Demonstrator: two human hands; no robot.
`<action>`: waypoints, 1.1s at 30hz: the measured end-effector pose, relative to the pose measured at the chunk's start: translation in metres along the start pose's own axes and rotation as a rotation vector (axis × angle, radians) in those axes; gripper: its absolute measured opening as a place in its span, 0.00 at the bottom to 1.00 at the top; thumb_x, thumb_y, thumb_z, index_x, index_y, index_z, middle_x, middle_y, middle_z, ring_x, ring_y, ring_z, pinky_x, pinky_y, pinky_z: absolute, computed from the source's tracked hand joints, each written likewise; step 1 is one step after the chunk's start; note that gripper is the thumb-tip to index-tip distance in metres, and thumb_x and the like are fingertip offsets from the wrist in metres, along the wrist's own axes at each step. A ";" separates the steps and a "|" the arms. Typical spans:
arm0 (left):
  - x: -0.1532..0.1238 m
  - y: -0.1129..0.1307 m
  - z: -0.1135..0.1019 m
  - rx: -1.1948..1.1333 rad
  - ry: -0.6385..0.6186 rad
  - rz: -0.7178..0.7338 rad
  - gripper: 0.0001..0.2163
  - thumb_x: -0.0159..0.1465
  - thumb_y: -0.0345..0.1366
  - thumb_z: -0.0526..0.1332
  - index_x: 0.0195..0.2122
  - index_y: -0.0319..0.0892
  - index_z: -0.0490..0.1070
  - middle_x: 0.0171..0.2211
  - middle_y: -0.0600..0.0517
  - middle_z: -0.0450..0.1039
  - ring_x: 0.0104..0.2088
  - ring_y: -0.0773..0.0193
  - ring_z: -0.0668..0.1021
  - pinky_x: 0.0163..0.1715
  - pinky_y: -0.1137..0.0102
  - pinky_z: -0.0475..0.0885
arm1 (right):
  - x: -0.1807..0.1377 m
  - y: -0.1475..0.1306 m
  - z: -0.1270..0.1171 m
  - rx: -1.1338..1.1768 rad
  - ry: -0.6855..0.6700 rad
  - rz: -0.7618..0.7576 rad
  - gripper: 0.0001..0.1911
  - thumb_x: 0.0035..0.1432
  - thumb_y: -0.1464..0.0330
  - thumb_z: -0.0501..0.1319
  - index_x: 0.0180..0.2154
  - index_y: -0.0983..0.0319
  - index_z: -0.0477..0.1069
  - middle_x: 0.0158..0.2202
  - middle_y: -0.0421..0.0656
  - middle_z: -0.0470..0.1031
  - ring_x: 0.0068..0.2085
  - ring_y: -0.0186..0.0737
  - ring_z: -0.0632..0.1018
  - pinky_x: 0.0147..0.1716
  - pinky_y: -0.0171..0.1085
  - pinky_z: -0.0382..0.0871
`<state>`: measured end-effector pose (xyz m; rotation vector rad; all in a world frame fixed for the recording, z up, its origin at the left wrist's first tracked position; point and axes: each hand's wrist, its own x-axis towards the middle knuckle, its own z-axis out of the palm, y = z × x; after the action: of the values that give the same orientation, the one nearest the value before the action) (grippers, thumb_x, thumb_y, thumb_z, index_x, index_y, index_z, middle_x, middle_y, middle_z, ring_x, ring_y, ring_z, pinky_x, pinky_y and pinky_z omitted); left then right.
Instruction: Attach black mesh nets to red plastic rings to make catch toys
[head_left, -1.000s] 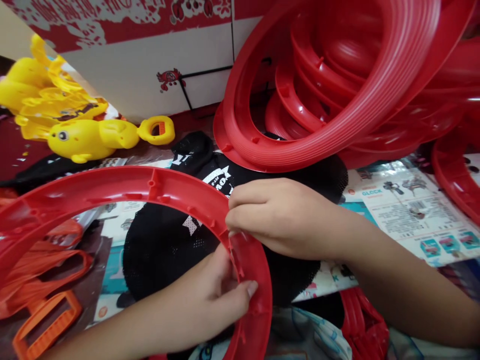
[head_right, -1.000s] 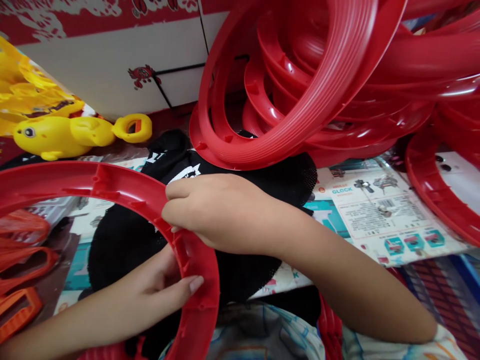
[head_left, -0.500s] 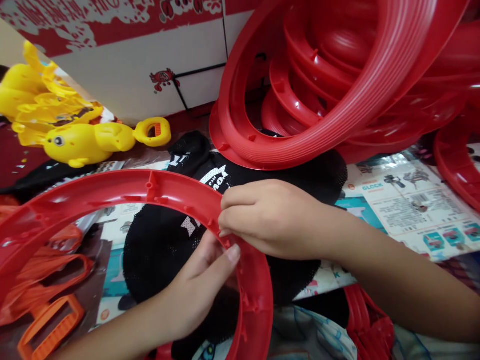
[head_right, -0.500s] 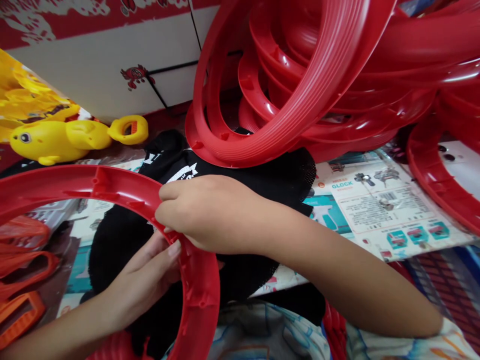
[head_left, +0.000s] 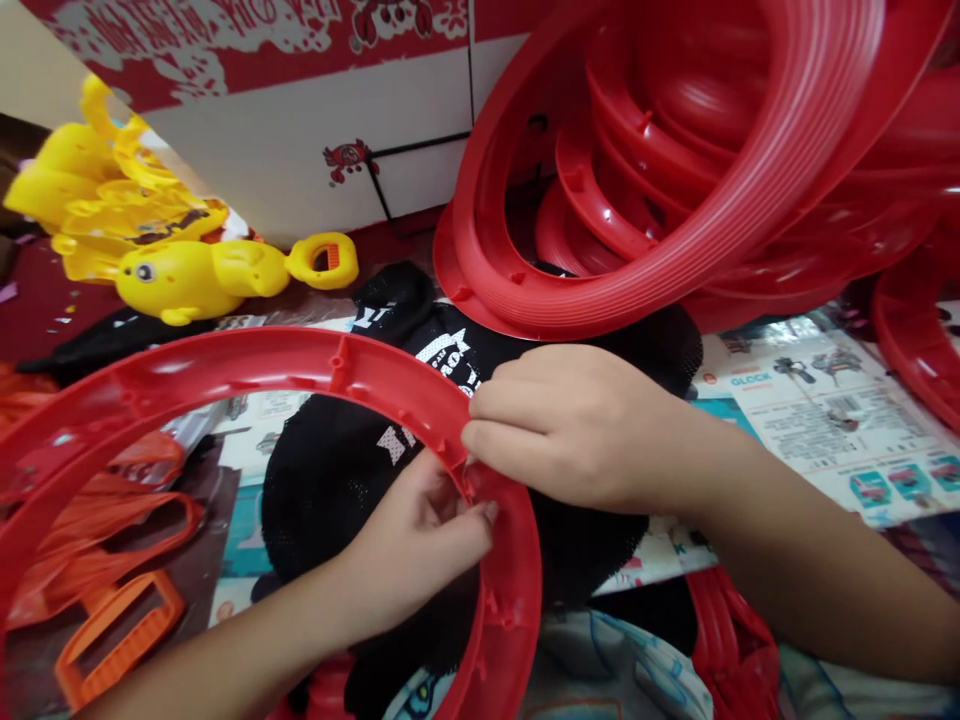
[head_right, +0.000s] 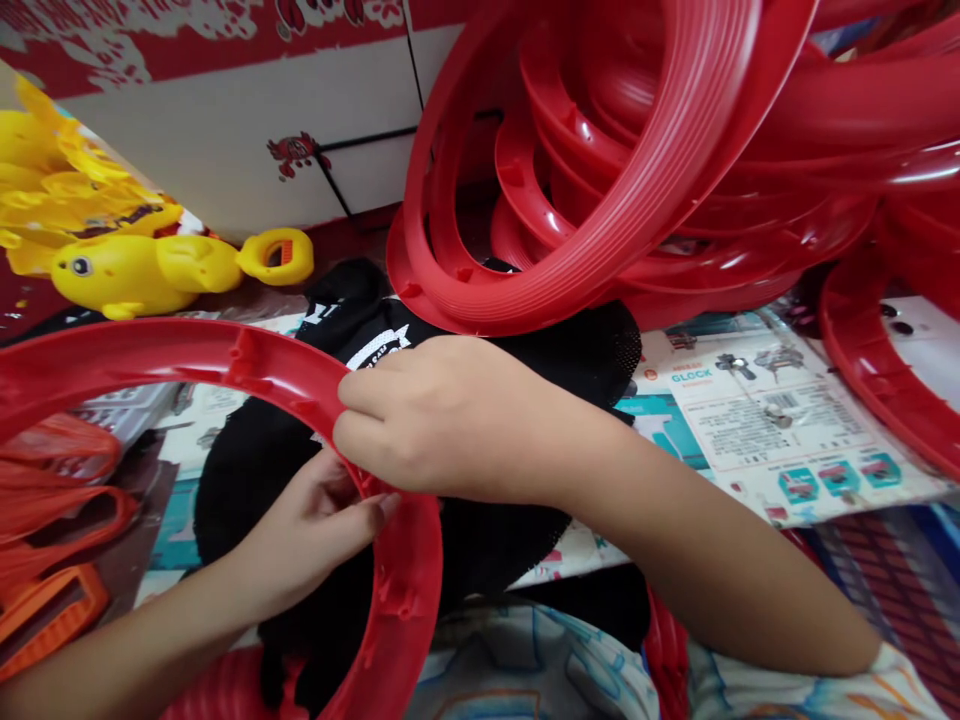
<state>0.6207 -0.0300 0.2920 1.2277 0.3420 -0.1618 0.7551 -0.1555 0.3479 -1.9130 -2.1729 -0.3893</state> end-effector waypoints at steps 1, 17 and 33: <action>0.000 0.001 0.000 -0.010 -0.025 -0.022 0.09 0.54 0.27 0.64 0.34 0.40 0.67 0.27 0.56 0.71 0.28 0.70 0.72 0.28 0.77 0.71 | 0.001 0.000 -0.001 0.014 0.001 -0.011 0.16 0.65 0.78 0.46 0.33 0.65 0.70 0.31 0.41 0.69 0.30 0.36 0.65 0.28 0.37 0.52; -0.011 0.014 -0.001 0.088 -0.342 -0.368 0.08 0.56 0.28 0.60 0.34 0.41 0.61 0.27 0.57 0.61 0.25 0.73 0.62 0.23 0.78 0.59 | 0.002 0.004 -0.006 0.291 -0.091 -0.021 0.14 0.66 0.76 0.50 0.34 0.66 0.73 0.36 0.42 0.69 0.33 0.36 0.64 0.33 0.36 0.58; -0.015 0.007 0.003 0.003 -0.294 -0.332 0.19 0.59 0.30 0.64 0.49 0.44 0.60 0.34 0.54 0.69 0.32 0.70 0.72 0.31 0.75 0.69 | 0.004 0.006 -0.003 0.395 -0.270 0.141 0.06 0.61 0.76 0.60 0.32 0.66 0.73 0.32 0.40 0.72 0.30 0.33 0.68 0.27 0.32 0.58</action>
<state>0.6092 -0.0317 0.3042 1.1246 0.2862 -0.6221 0.7601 -0.1523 0.3525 -1.9557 -2.0505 0.3199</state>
